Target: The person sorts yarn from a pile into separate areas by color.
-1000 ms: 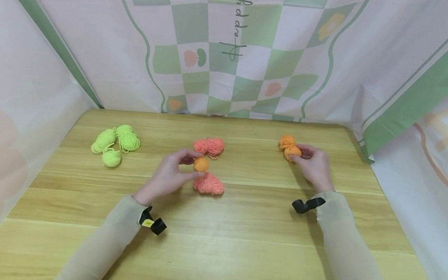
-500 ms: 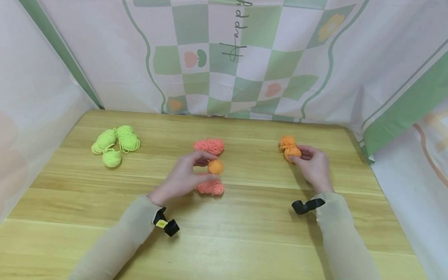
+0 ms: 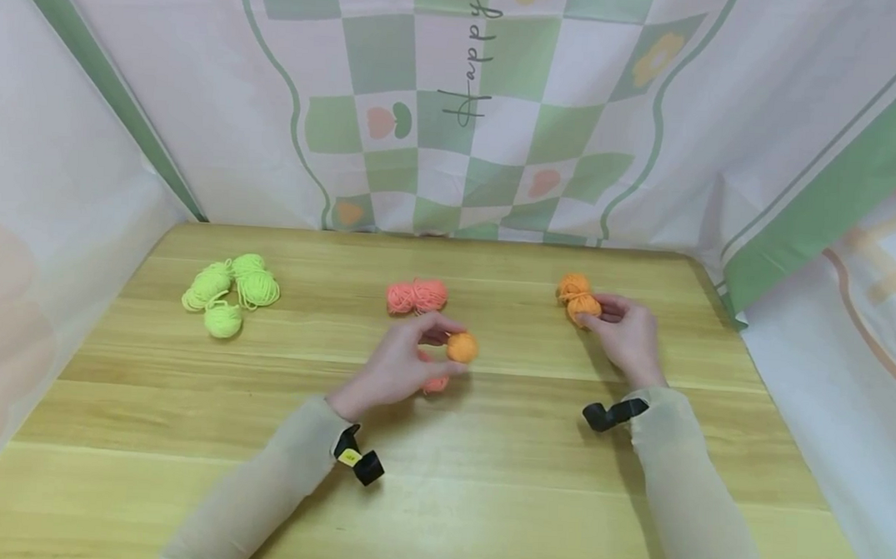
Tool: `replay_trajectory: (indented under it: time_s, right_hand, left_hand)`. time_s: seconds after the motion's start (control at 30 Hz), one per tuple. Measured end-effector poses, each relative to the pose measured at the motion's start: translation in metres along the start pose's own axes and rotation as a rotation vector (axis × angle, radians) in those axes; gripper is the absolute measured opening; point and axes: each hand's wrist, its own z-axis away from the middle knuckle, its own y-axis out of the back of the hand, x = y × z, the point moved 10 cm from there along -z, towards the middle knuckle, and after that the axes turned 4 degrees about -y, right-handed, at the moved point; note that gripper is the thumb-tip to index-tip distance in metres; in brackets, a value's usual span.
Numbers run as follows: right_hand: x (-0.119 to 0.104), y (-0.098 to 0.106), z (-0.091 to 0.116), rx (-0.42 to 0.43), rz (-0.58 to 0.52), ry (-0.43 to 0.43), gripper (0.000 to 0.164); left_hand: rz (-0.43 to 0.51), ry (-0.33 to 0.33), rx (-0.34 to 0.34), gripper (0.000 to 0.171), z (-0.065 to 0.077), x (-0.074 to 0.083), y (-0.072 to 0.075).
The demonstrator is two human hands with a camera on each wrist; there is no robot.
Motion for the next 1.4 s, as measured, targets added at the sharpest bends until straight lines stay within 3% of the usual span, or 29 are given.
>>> replay_trajectory:
  time_s: [0.47, 0.9, 1.17, 1.4]
  right_hand:
    - [0.003, 0.001, 0.002, 0.011, 0.044, -0.015, 0.060]
    - [0.005, -0.001, -0.001, 0.002, 0.039, -0.038, 0.062]
    - [0.004, -0.001, 0.001, 0.007, 0.017, -0.020, 0.062]
    - [0.004, 0.001, 0.001, 0.017, 0.006, -0.020, 0.064]
  left_hand:
    - [-0.023, -0.040, -0.038, 0.042, -0.018, 0.010, -0.027]
    - [-0.025, 0.005, -0.043, 0.040, -0.047, 0.001, -0.052]
    - [0.039, 0.048, -0.007, 0.040, -0.063, -0.007, -0.065]
    - [0.182, 0.102, 0.072, 0.041, -0.074, -0.010, -0.080]
